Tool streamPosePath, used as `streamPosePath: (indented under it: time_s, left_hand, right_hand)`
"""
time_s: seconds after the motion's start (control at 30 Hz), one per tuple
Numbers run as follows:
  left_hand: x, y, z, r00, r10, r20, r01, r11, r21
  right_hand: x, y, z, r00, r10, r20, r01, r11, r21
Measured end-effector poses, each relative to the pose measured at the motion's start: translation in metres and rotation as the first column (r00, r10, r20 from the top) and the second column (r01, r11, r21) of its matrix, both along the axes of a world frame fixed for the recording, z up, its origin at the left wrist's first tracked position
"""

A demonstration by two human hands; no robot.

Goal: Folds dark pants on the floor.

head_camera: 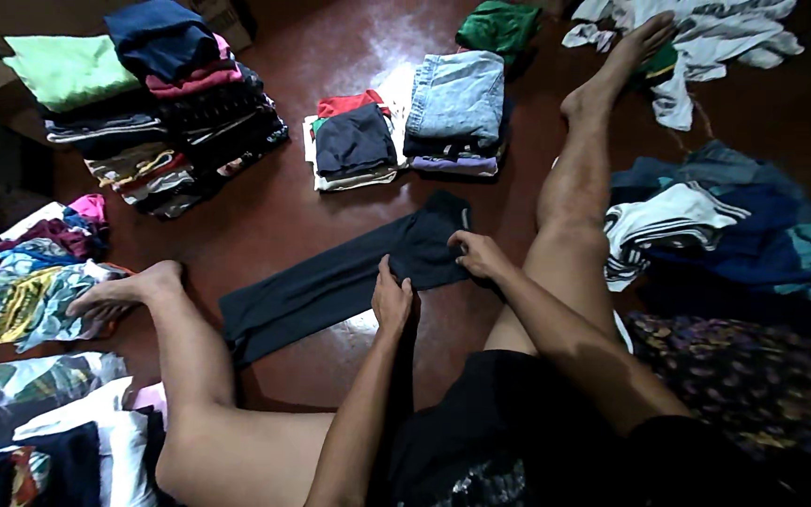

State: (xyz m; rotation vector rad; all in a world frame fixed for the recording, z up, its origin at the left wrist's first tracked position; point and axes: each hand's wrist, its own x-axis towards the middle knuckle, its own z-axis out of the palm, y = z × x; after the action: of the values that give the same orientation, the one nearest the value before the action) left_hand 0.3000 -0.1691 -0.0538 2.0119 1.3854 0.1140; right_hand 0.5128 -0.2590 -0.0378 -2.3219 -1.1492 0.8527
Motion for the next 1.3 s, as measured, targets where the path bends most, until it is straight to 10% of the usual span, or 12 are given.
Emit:
streamPosePath:
  time_s: [0.4,0.73,0.93,1.17,1.3]
  left_hand:
    - [-0.009,0.021,0.015,0.964,-0.007,0.265,0.066,0.974,-0.215]
    - [-0.006,0.014,0.012,0.95,-0.064,0.306,0.001,0.979,0.203]
    - [-0.028,-0.003,-0.019,0.96,-0.28,0.008,0.261,0.905,0.336]
    - [-0.035,0.008,0.002,0.934,-0.356,0.022,0.308,0.838,0.451]
    - [-0.031,0.012,-0.008,0.894,-0.444,-0.063,0.427,0.8,0.42]
  right_hand:
    - [0.011,-0.005,0.017,0.991,0.133,-0.021,-0.13,0.986,0.104]
    - [0.02,0.001,0.026,0.994,0.022,0.106,-0.068,0.89,0.451]
    - [0.026,-0.012,0.019,0.983,0.154,0.099,-0.153,0.988,-0.014]
    - [0.06,-0.02,0.036,0.9,-0.424,-0.098,0.433,0.849,0.302]
    - [0.055,-0.019,0.035,0.937,-0.331,-0.114,0.348,0.912,0.217]
